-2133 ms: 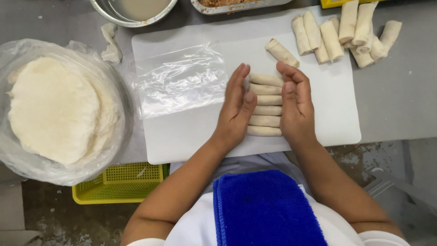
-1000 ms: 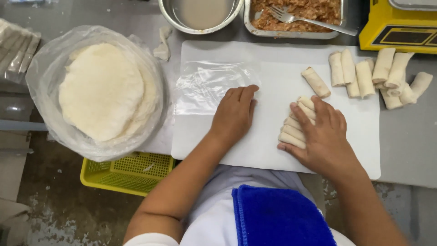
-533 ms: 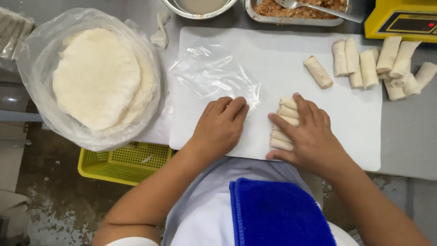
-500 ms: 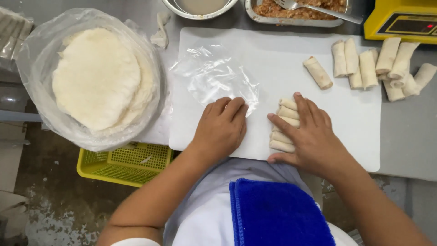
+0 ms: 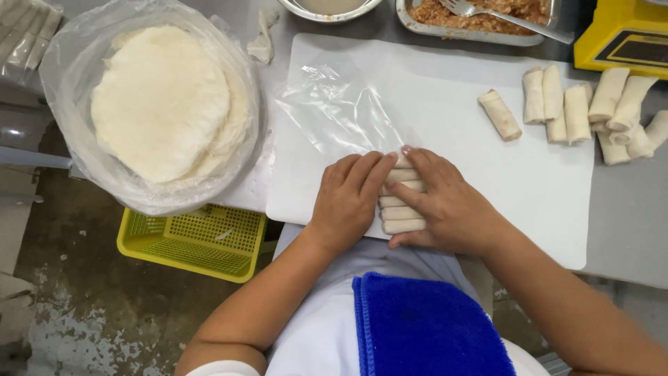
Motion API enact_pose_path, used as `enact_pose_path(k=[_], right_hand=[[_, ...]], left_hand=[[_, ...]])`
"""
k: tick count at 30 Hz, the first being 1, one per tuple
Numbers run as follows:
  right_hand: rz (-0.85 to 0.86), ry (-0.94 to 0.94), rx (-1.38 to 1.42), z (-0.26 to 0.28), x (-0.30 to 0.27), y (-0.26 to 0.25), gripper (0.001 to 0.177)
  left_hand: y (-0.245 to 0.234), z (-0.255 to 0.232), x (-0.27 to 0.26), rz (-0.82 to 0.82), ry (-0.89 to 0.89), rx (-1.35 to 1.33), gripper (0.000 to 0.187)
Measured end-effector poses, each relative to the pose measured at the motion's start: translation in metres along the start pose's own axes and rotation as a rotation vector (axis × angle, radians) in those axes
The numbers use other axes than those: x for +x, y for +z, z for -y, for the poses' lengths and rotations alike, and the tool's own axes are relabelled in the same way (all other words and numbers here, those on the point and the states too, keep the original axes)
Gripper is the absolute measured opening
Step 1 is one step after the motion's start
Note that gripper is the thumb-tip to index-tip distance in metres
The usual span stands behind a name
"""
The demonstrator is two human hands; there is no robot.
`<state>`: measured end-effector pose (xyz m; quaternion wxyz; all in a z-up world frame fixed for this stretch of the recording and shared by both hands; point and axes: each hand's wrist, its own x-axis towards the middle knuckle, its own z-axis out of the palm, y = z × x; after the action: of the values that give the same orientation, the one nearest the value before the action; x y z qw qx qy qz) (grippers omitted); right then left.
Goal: Wrapping spring rolls with filling and packaging them into plastic bags
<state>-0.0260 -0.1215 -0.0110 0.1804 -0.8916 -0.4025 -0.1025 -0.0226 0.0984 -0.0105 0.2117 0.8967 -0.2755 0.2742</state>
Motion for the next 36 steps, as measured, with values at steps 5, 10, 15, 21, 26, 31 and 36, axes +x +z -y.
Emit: enact_pose_path(k=[5,10,15,21,26,31,36], right_hand=[[-0.088,0.197,0.072,0.013,0.000,0.010,0.089],[-0.287,0.365,-0.049,0.025,0.011,0.020,0.088],[-0.235,0.331,-0.042,0.034,0.010,0.009,0.082],[0.006,0.209,-0.065,0.035,0.020,0.000,0.057],[-0.017,0.275,-0.092,0.038,0.029,0.012,0.032],[-0.238,0.362,-0.180,0.048,0.036,0.026,0.032],[-0.006,0.457,-0.028,0.046,0.034,0.018,0.056]], left_hand=[[0.000,0.005,-0.012,-0.034,-0.070,0.067,0.039],[-0.005,0.008,-0.016,0.079,-0.073,-0.051,0.016],[-0.018,0.006,-0.006,0.028,-0.146,-0.138,0.014],[-0.022,0.003,-0.002,-0.034,-0.161,-0.180,0.011],[-0.024,-0.001,-0.004,0.010,-0.243,-0.245,0.012],[-0.021,-0.002,-0.007,0.048,-0.417,-0.434,0.022],[-0.022,-0.003,-0.010,0.065,-0.436,-0.528,0.022]])
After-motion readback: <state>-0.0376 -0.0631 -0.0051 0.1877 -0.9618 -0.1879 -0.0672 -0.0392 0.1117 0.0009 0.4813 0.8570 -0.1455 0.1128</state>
